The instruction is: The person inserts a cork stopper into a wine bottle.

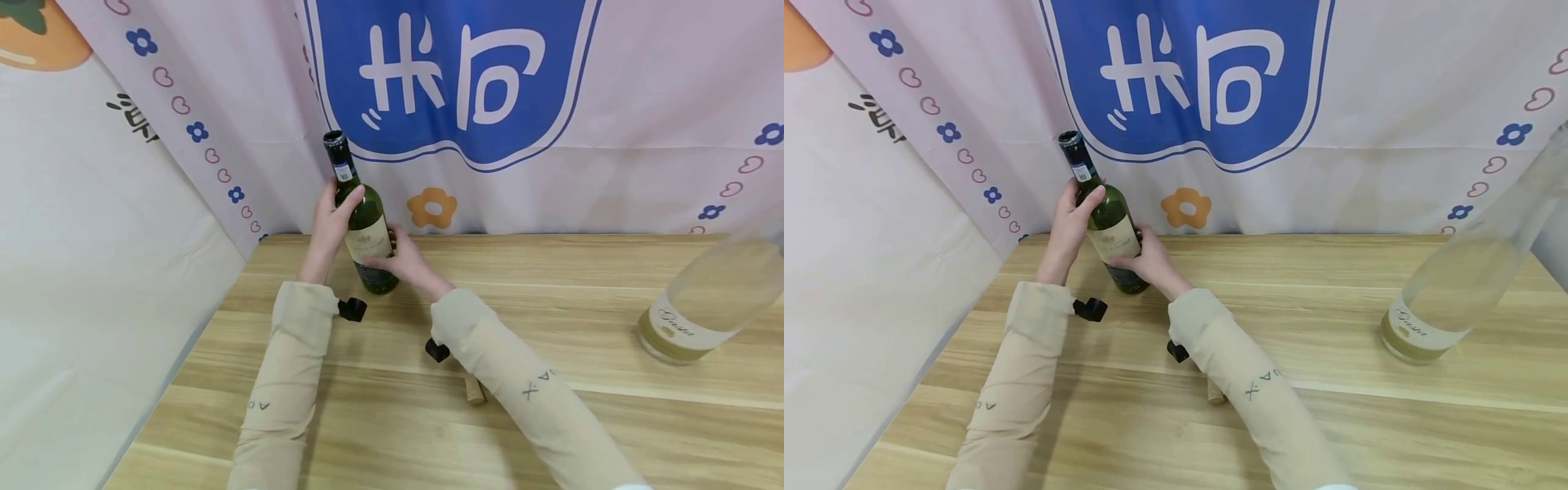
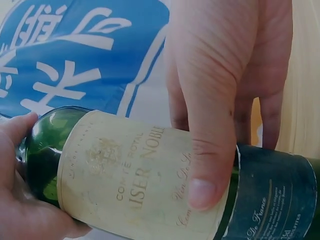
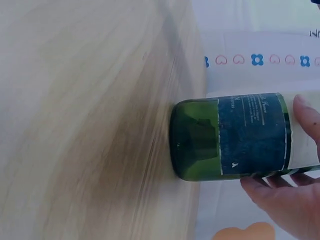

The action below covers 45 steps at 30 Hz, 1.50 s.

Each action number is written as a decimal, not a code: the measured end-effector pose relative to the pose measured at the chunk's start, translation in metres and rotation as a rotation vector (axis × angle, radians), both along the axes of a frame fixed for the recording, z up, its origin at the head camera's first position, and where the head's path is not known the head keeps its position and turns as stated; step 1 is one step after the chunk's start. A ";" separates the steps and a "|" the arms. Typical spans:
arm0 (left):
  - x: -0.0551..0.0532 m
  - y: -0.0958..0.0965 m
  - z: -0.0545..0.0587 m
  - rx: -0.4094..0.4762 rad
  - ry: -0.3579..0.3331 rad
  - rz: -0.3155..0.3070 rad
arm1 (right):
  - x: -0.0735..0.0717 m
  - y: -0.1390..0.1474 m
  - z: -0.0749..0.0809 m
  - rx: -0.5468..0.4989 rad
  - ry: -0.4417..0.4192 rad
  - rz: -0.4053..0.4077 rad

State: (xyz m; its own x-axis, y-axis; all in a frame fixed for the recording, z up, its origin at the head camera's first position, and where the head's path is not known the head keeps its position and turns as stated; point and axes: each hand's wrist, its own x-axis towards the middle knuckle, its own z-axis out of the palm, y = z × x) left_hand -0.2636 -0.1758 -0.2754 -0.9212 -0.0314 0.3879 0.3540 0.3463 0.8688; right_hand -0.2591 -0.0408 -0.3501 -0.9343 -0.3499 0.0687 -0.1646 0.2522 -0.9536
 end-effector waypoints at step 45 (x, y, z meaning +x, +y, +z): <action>0.156 0.039 0.023 -0.034 0.037 -0.307 | 0.124 0.058 0.027 -0.239 0.224 0.304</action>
State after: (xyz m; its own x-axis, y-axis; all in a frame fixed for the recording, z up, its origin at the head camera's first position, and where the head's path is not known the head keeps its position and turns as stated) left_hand -0.1078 -0.1368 -0.2524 -0.8707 0.2599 0.4176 0.4780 0.2467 0.8430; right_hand -0.1347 0.0176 -0.3232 -0.7443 -0.5562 0.3696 -0.4059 -0.0627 -0.9117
